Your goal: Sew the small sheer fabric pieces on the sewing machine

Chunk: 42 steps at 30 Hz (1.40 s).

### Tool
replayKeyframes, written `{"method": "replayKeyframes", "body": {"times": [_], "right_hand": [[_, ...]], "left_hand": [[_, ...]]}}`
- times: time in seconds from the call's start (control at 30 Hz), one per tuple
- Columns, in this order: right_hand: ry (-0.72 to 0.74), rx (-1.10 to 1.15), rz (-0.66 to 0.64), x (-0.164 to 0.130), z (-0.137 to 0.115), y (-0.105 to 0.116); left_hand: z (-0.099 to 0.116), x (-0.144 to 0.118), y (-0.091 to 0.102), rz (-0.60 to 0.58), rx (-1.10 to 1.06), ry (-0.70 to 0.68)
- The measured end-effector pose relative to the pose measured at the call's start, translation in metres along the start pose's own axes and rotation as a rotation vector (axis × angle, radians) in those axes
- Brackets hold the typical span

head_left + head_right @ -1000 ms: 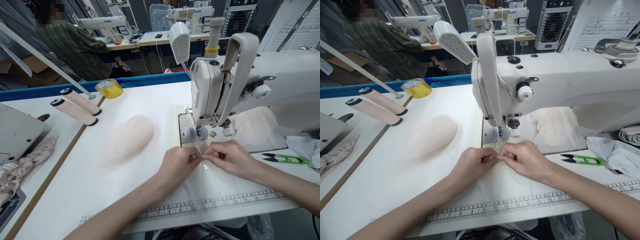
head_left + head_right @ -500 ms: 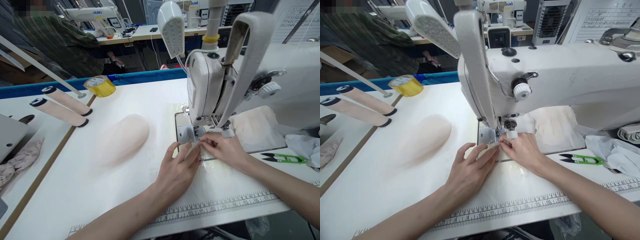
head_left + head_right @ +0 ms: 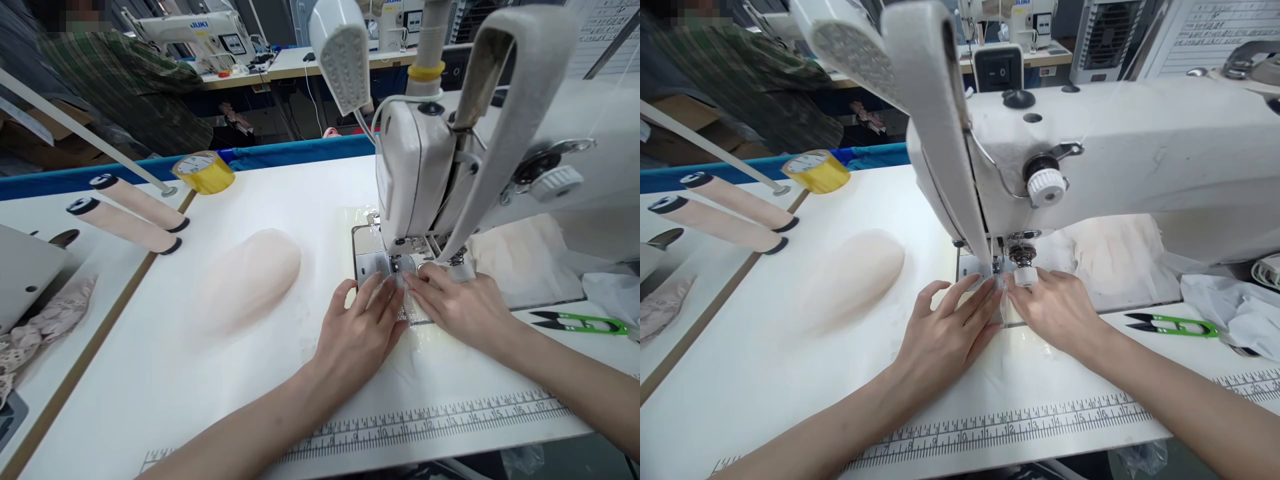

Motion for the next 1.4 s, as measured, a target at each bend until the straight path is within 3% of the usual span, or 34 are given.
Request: {"method": "replayKeyframes", "body": {"times": [0.43,0.77,1.17,1.3,1.4], "right_hand": [[-0.036,-0.018,-0.048,0.003,0.005,-0.004],[-0.082,0.001,-0.159,0.004,0.005,-0.003],[-0.095,0.026,-0.148,0.004,0.009,-0.003],[-0.115,0.256,-0.174,0.002,0.016,0.014],[-0.085,0.610,-0.441,0.000,0.023,0.028]], "left_hand": [[-0.002,0.004,-0.001,-0.030,-0.005,0.039],[-0.003,0.004,-0.002,-0.018,-0.019,0.042],[-0.008,0.006,-0.007,-0.017,-0.040,0.059],[-0.007,0.005,0.010,0.025,-0.046,0.039],[-0.009,0.002,0.025,-0.094,-0.166,-0.013]]}}
Point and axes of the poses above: each hand's wrist, its own x-axis towards the middle knuckle, its own y-axis out of the back of the hand, z = x × y, the point moved 1 cm from there along x, towards the middle knuckle, and after that the axes turned 8 degrees about -y, right-handed, at the moved point
